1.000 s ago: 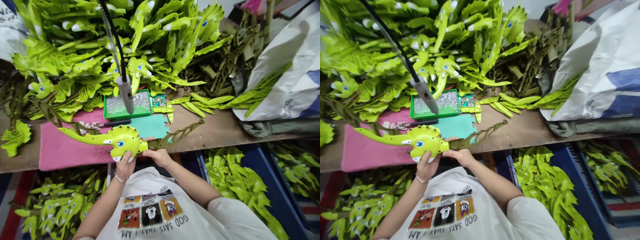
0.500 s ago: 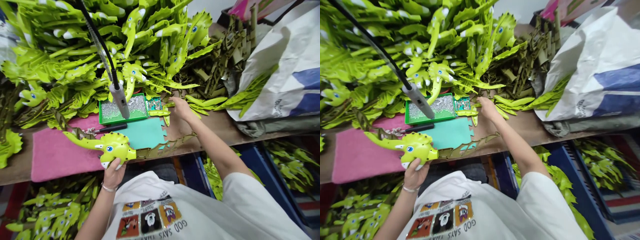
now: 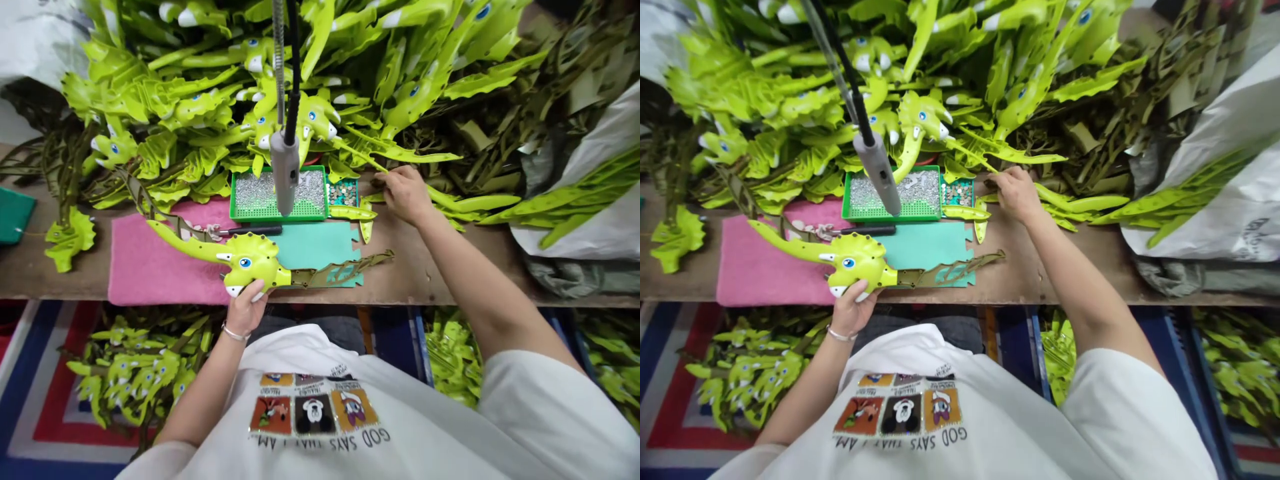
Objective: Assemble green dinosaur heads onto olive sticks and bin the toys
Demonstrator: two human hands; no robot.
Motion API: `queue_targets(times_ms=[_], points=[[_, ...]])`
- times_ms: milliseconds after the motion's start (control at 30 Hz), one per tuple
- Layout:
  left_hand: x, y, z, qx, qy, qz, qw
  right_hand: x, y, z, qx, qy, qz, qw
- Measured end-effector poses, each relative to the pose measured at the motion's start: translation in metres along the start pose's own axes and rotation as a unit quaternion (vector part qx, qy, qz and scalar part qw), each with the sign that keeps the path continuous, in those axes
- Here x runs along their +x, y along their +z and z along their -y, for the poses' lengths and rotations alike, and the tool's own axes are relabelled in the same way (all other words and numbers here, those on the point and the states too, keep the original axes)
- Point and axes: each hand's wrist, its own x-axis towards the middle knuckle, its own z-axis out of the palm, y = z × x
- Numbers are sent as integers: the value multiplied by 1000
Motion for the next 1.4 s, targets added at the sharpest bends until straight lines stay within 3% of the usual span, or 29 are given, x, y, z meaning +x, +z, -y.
queue_targets(times_ms=[267, 433, 533, 600, 700, 800, 867, 1067, 1400], points=[[-2, 10, 5, -2, -9, 8, 1000, 14, -5, 7, -35, -34, 46, 998], [-4, 13, 2, 3, -4, 2, 1000, 10, -16, 16, 58, -18, 41, 997], [-4, 17, 1, 0, -6, -2, 1000, -13, -29, 47, 160, 4, 41, 986], [-3, 19, 3, 1, -12, 0, 1000, -34, -41, 82, 260, 12, 54, 964], [-1, 23, 8, 0, -15, 9, 1000, -60, -59, 145, 377, -45, 99, 920], [-1, 26, 12, -6, -11, 17, 1000, -73, -61, 192, 363, -120, 105, 918], [-2, 26, 13, -9, -10, 20, 1000, -76, -53, 209, 330, -140, 90, 929], [-3, 26, 11, -22, -7, 15, 1000, -83, -30, 223, 258, -148, 37, 954], [-13, 34, 28, -65, -19, -13, 998, -88, -34, 243, 169, -181, -4, 969]])
